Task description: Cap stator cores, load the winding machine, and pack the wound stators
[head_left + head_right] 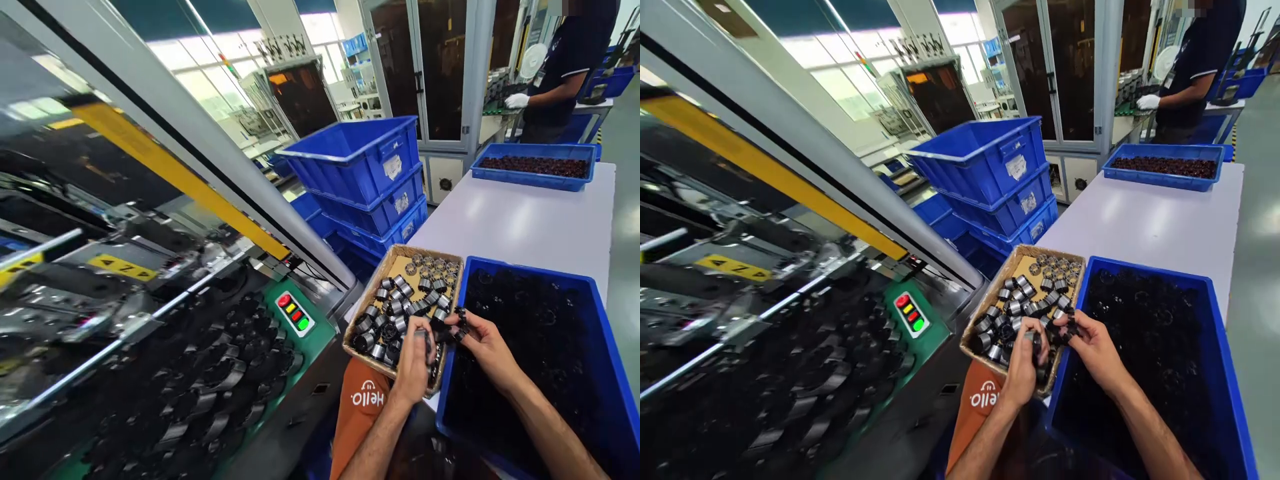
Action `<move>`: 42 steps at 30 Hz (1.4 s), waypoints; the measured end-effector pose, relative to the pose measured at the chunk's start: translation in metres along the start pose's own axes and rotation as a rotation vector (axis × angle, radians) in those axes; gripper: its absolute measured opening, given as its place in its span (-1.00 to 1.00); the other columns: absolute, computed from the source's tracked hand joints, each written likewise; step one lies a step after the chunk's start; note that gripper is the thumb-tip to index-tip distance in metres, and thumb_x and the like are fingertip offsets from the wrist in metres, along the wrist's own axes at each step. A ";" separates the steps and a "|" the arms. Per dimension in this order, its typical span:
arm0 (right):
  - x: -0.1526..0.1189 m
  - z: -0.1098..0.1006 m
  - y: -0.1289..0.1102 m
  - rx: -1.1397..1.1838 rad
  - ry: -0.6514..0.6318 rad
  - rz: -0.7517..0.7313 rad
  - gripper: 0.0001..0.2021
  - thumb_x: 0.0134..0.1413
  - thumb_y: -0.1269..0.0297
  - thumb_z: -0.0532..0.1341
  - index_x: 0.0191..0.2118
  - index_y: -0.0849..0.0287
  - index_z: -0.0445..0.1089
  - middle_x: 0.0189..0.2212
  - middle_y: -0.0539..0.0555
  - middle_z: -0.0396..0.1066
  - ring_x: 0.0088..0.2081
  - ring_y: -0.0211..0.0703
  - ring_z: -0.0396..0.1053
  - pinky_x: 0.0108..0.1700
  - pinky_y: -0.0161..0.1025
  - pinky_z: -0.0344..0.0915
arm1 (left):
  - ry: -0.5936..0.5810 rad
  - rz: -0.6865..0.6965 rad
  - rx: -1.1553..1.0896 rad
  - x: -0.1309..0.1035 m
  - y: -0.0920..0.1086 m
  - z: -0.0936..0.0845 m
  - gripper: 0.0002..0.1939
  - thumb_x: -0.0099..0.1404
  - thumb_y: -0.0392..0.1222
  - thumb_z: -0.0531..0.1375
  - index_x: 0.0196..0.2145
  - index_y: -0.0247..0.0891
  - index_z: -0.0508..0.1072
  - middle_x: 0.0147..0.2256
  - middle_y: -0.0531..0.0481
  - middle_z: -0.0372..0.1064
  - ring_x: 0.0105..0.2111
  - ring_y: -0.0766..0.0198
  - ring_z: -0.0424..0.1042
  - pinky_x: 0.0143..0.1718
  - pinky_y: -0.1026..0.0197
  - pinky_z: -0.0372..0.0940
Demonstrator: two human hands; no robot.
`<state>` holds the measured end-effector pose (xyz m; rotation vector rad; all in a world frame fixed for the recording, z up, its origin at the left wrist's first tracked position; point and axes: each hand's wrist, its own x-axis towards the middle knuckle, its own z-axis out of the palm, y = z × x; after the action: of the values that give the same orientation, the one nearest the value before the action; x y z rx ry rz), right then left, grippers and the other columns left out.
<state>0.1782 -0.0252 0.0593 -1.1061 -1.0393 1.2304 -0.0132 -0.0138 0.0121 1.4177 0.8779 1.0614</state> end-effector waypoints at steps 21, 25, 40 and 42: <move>-0.006 0.017 -0.007 -0.284 0.055 -0.248 -0.59 0.24 -0.22 0.62 -0.27 0.03 0.72 -0.30 0.03 0.66 -0.21 -0.11 0.65 -0.02 -0.15 0.68 | -0.122 0.113 -0.210 0.009 0.019 0.002 -0.39 0.77 0.43 0.00 0.31 -0.13 0.40 -0.05 -0.05 0.57 -0.16 0.14 0.58 0.00 0.06 0.44; -0.005 0.016 -0.006 -0.351 0.083 -0.245 -0.52 0.23 -0.32 0.59 -0.27 0.03 0.71 -0.27 0.06 0.68 -0.20 -0.09 0.64 -0.04 -0.12 0.68 | -0.108 0.162 -0.149 0.011 0.017 0.001 -0.36 0.77 0.46 -0.01 0.27 -0.15 0.44 0.01 -0.08 0.56 -0.13 0.13 0.60 0.00 0.05 0.47; -0.006 0.008 -0.004 -0.365 0.112 -0.254 -0.50 0.10 -0.28 0.68 -0.32 0.05 0.63 -0.34 0.01 0.56 -0.28 -0.14 0.56 -0.16 -0.17 0.64 | -0.210 0.129 -0.144 0.011 0.020 0.000 -0.36 0.79 0.44 -0.07 0.34 -0.14 0.38 0.07 -0.12 0.64 -0.02 0.08 0.71 0.02 0.07 0.51; -0.007 0.007 -0.003 -0.356 0.114 -0.273 -0.55 0.12 -0.21 0.69 -0.32 0.05 0.64 -0.36 0.00 0.54 -0.31 -0.17 0.52 -0.16 -0.17 0.62 | -0.204 0.128 -0.164 0.012 0.020 0.001 -0.34 0.78 0.46 -0.07 0.32 -0.14 0.40 0.10 -0.14 0.62 0.05 0.06 0.70 0.09 0.06 0.52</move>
<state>0.1711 -0.0320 0.0638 -1.2394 -1.3052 0.7739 -0.0092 -0.0055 0.0334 1.4294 0.5471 1.0382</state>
